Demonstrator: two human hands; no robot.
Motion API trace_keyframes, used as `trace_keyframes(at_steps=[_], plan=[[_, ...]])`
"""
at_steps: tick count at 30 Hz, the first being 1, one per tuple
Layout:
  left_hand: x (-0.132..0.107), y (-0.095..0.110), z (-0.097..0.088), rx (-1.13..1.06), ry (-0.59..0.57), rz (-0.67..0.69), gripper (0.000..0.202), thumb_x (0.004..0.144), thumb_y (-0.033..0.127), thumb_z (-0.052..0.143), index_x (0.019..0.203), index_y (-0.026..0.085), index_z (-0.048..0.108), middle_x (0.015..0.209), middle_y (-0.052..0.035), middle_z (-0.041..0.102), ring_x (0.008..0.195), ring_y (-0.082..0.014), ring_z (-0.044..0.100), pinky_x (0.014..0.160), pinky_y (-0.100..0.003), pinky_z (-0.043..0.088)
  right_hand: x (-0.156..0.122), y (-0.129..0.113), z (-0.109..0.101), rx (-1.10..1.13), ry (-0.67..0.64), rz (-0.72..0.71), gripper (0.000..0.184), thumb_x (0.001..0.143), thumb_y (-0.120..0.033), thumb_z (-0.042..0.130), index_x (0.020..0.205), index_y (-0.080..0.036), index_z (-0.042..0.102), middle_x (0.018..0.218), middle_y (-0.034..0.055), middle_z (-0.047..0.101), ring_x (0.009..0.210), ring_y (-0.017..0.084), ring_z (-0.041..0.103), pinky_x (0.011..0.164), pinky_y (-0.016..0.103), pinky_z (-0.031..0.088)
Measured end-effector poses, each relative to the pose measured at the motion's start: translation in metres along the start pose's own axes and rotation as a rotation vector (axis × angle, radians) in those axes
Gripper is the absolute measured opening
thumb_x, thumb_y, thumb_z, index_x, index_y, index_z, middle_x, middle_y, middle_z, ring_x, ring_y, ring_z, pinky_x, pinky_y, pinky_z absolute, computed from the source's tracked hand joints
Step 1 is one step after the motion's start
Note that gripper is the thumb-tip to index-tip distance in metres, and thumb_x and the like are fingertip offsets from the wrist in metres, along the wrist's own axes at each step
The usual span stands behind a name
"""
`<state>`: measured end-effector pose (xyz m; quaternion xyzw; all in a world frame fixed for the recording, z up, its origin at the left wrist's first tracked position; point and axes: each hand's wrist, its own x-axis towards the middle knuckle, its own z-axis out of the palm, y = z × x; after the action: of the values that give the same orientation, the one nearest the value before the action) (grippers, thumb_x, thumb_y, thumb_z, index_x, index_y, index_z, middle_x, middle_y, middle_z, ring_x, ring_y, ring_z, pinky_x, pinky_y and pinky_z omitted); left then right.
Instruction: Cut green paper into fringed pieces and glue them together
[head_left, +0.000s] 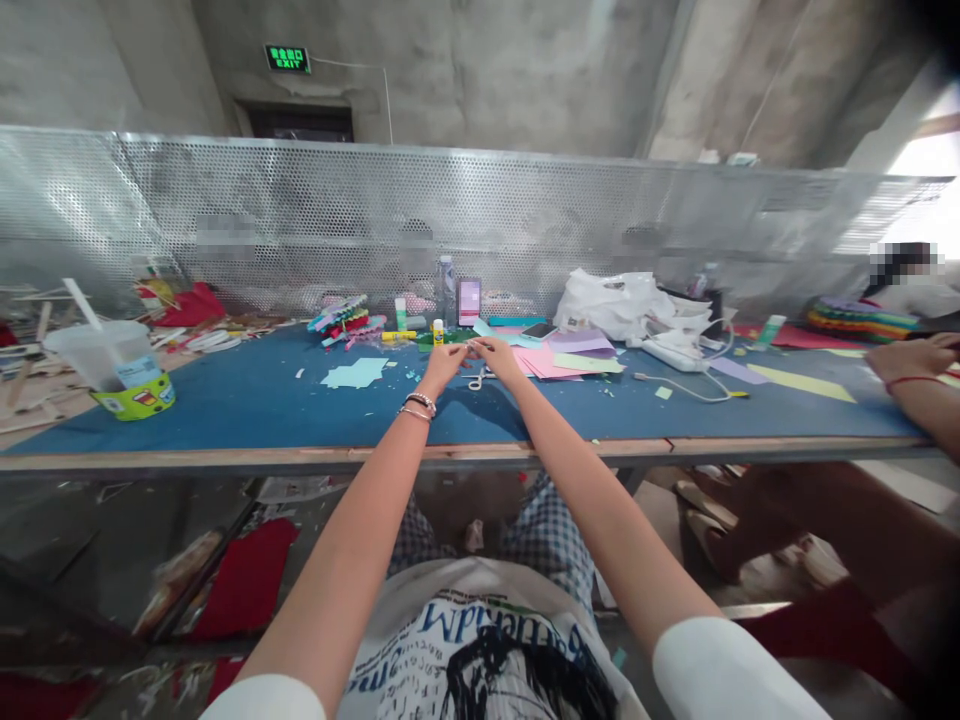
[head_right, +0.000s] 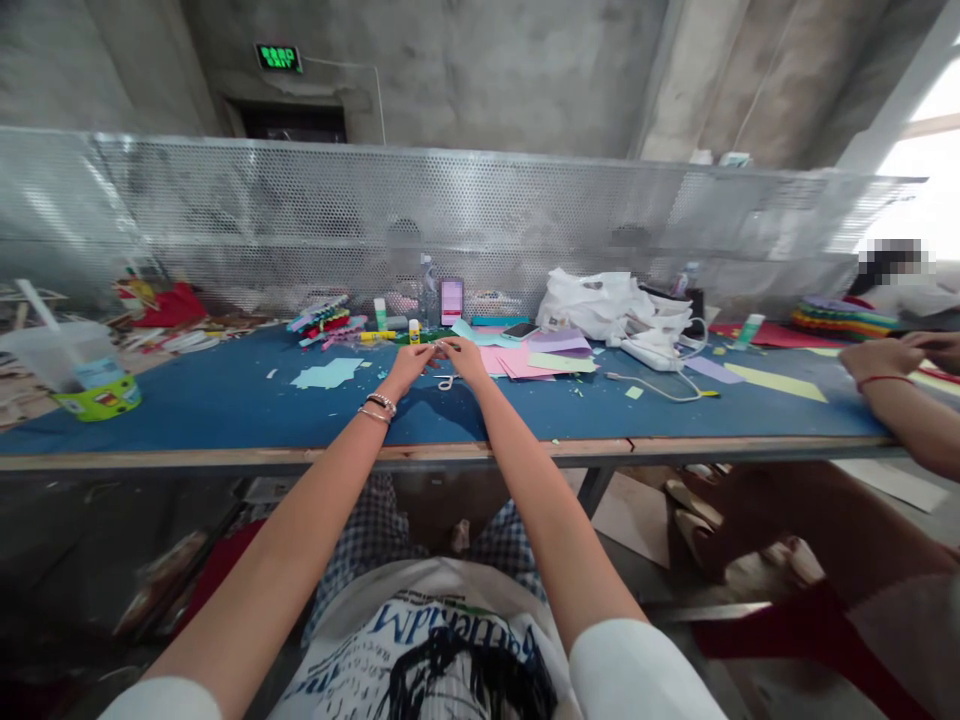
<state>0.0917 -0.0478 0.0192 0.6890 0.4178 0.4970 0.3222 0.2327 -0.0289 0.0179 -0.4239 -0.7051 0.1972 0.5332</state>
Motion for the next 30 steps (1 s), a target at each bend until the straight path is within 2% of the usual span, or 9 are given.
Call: trace_keyframes(at_steps=[4,8,12,15,19,22,27,30], plan=[[0.000,0.002,0.001,0.148,0.009,0.096,0.030,0.086,0.027,0.044,0.094,0.011,0.069,0.088,-0.0076,0.072,0.063,-0.0128,0.063,0.057,-0.022,0.047,-0.002,-0.002,-0.001,0.171,-0.068,0.089,0.025,0.074,-0.038,0.058,0.084,-0.018,0.069,0.084,0.0030,0.069,0.079,0.016,0.060,0.074,0.029,0.046],[0.002,-0.002,0.004,0.235,0.031,0.165,0.028,0.085,0.023,0.046,0.097,0.013,0.069,0.089,-0.0063,0.072,0.064,-0.0129,0.064,0.067,-0.024,0.050,-0.003,-0.003,-0.002,0.255,-0.008,0.167,0.026,0.068,-0.038,0.064,0.081,-0.017,0.068,0.079,0.0026,0.068,0.074,0.015,0.059,0.068,0.027,0.046],[0.003,-0.007,0.008,0.179,-0.015,0.162,0.029,0.080,0.019,0.053,0.106,0.014,0.066,0.097,-0.0078,0.070,0.076,-0.0152,0.066,0.074,-0.025,0.051,-0.005,-0.007,-0.003,0.267,0.042,0.279,0.025,0.067,-0.037,0.064,0.082,-0.017,0.068,0.079,0.0018,0.068,0.072,0.013,0.058,0.064,0.024,0.042],[0.002,-0.004,0.008,0.127,-0.016,0.133,0.030,0.079,0.023,0.056,0.104,0.012,0.066,0.097,-0.0092,0.070,0.076,-0.0166,0.066,0.072,-0.027,0.051,-0.007,-0.010,-0.005,0.318,0.009,0.352,0.026,0.068,-0.038,0.064,0.085,-0.018,0.068,0.081,0.0009,0.068,0.071,0.012,0.057,0.063,0.023,0.039],[0.001,0.000,0.004,0.166,0.030,0.105,0.027,0.082,0.031,0.054,0.096,0.014,0.070,0.081,-0.0059,0.072,0.068,-0.0162,0.065,0.070,-0.026,0.049,-0.007,-0.010,-0.009,0.455,-0.087,0.423,0.030,0.066,-0.037,0.065,0.090,-0.019,0.068,0.093,0.0023,0.068,0.077,0.011,0.059,0.060,0.021,0.037],[0.002,-0.001,0.003,0.203,0.032,0.125,0.030,0.083,0.035,0.052,0.092,0.015,0.072,0.074,-0.0052,0.071,0.067,-0.0168,0.064,0.069,-0.025,0.048,-0.008,-0.011,-0.010,0.532,-0.108,0.468,0.029,0.065,-0.034,0.066,0.090,-0.018,0.068,0.101,0.0045,0.067,0.081,0.013,0.060,0.056,0.019,0.036],[0.000,-0.001,0.003,0.207,0.030,0.156,0.031,0.085,0.033,0.048,0.094,0.015,0.071,0.082,-0.0052,0.072,0.065,-0.0157,0.064,0.068,-0.024,0.047,-0.010,-0.018,-0.008,0.551,-0.079,0.500,0.024,0.065,-0.031,0.065,0.085,-0.018,0.068,0.094,0.0036,0.068,0.077,0.012,0.061,0.053,0.019,0.035],[-0.002,0.002,0.004,0.222,0.044,0.142,0.030,0.085,0.032,0.047,0.091,0.014,0.070,0.078,-0.0056,0.071,0.065,-0.0159,0.064,0.068,-0.024,0.047,-0.011,-0.019,-0.008,0.524,-0.055,0.499,0.025,0.065,-0.036,0.067,0.081,-0.017,0.067,0.085,0.0030,0.068,0.073,0.011,0.059,0.054,0.020,0.036]])
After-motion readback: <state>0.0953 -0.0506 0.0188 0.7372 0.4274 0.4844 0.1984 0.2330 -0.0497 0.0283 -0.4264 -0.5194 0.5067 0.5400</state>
